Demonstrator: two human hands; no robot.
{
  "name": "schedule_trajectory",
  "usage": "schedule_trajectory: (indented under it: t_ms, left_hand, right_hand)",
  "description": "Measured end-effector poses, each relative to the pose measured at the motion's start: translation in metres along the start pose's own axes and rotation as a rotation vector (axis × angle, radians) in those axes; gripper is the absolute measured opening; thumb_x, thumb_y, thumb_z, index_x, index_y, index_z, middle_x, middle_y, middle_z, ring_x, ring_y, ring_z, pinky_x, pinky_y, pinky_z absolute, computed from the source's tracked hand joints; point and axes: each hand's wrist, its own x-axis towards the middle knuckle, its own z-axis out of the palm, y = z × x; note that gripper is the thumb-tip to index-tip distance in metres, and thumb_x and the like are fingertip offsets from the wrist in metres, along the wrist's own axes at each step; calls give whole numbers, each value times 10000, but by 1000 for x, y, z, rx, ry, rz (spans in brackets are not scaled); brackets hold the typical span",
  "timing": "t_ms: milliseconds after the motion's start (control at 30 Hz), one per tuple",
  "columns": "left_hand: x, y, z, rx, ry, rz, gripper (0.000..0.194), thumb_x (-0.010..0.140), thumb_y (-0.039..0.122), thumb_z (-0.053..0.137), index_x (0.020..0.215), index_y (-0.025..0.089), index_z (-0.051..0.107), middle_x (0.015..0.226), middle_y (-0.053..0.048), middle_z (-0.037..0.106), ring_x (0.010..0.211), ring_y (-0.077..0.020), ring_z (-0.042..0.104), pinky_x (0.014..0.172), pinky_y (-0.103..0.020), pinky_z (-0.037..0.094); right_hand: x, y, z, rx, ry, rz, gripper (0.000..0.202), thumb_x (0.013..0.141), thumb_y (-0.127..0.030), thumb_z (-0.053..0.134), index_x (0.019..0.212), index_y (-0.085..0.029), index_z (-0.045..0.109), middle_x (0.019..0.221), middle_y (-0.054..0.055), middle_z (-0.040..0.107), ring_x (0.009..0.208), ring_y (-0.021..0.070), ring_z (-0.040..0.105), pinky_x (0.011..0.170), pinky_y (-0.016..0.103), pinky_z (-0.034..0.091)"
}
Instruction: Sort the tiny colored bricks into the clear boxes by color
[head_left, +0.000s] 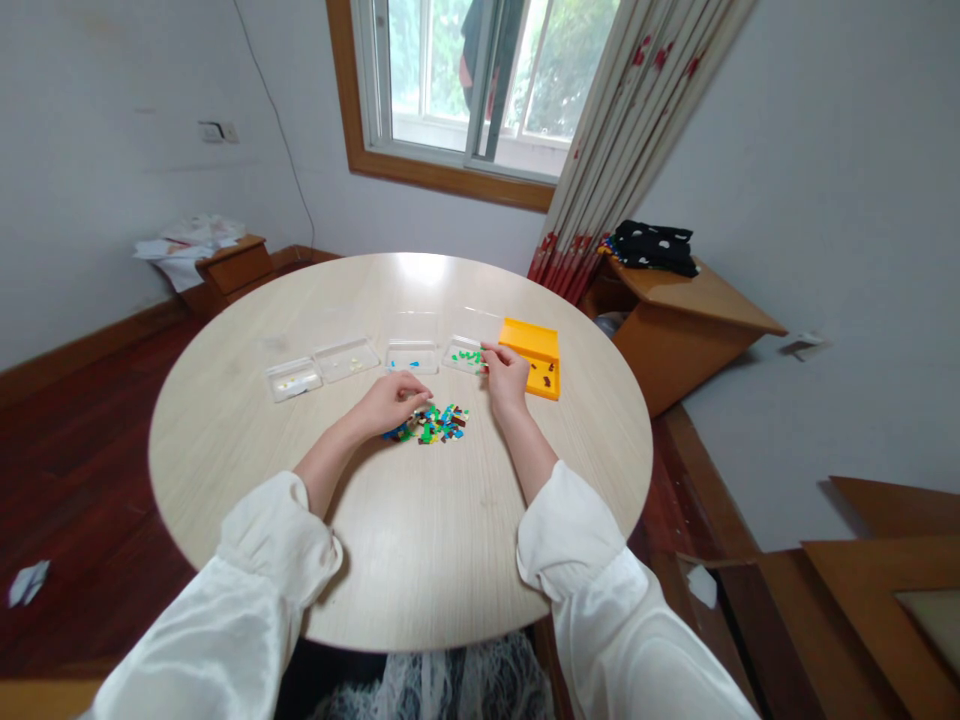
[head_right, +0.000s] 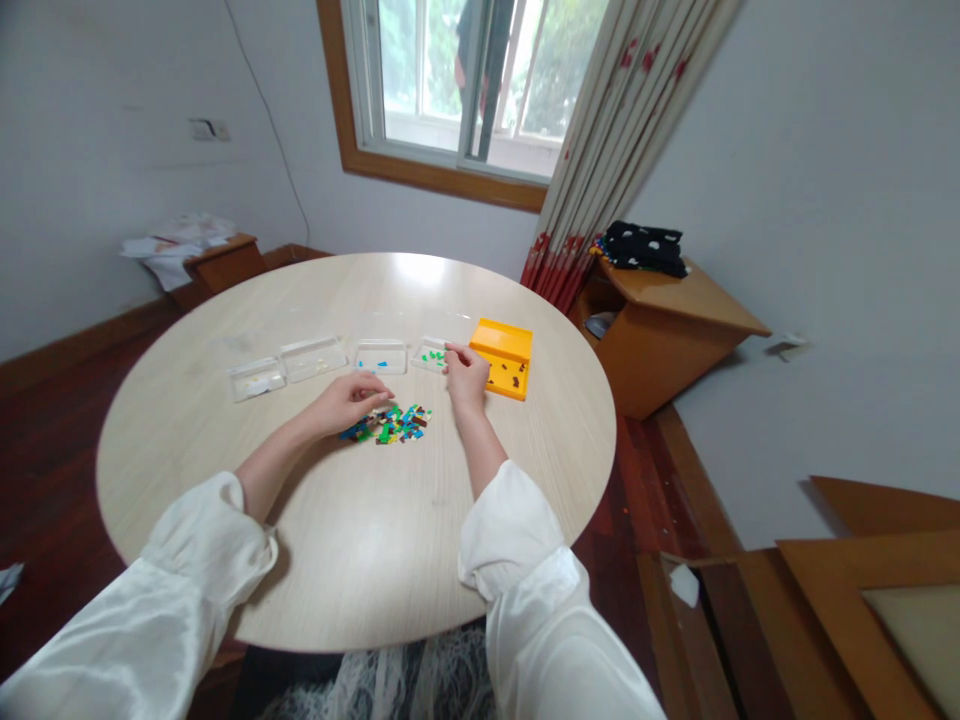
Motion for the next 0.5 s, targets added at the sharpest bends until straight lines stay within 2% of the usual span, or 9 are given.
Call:
schedule_trajectory:
  t_ms: [100, 233, 400, 500]
  left_hand:
    - [-1, -1, 3, 92, -97, 66, 210, 739, 287, 550, 765, 187, 732, 790, -71, 665, 778, -180, 576, 736, -291, 450]
    - [-2, -1, 4, 173, -179, 109, 262, 762, 262, 511, 864, 197, 742, 822, -61, 648, 780, -165, 577, 772, -275, 455]
    - [-3, -2, 5, 228, -187, 111, 276, 765, 257, 488, 837, 192, 746, 798, -61, 632, 752, -169, 578, 761, -272, 465]
    - [-2, -5, 4, 249, -177, 100, 285, 739, 187, 470, 820, 194, 744, 795, -57, 642, 736, -163, 582, 761, -269, 463]
  right_hand:
    - [1, 0, 1, 7, 10, 45, 286, 696, -210, 547, 917, -113, 701, 794, 50, 697, 564, 102, 588, 540, 228, 482]
    - [0, -2, 5, 82, 8, 146, 361, 744, -141, 513, 1073, -82, 652, 929, 104, 697, 681, 115, 645, 612, 247, 533]
    - [0, 1, 8, 102, -33, 146, 422, 794, -114, 470, 1200, -128, 583, 928, 79, 702, 773, 112, 658, 676, 260, 560]
    - [1, 4, 7, 84, -48, 121, 433, 799, -118, 474, 1221, -142, 571, 905, 70, 706, 768, 111, 658, 667, 257, 561]
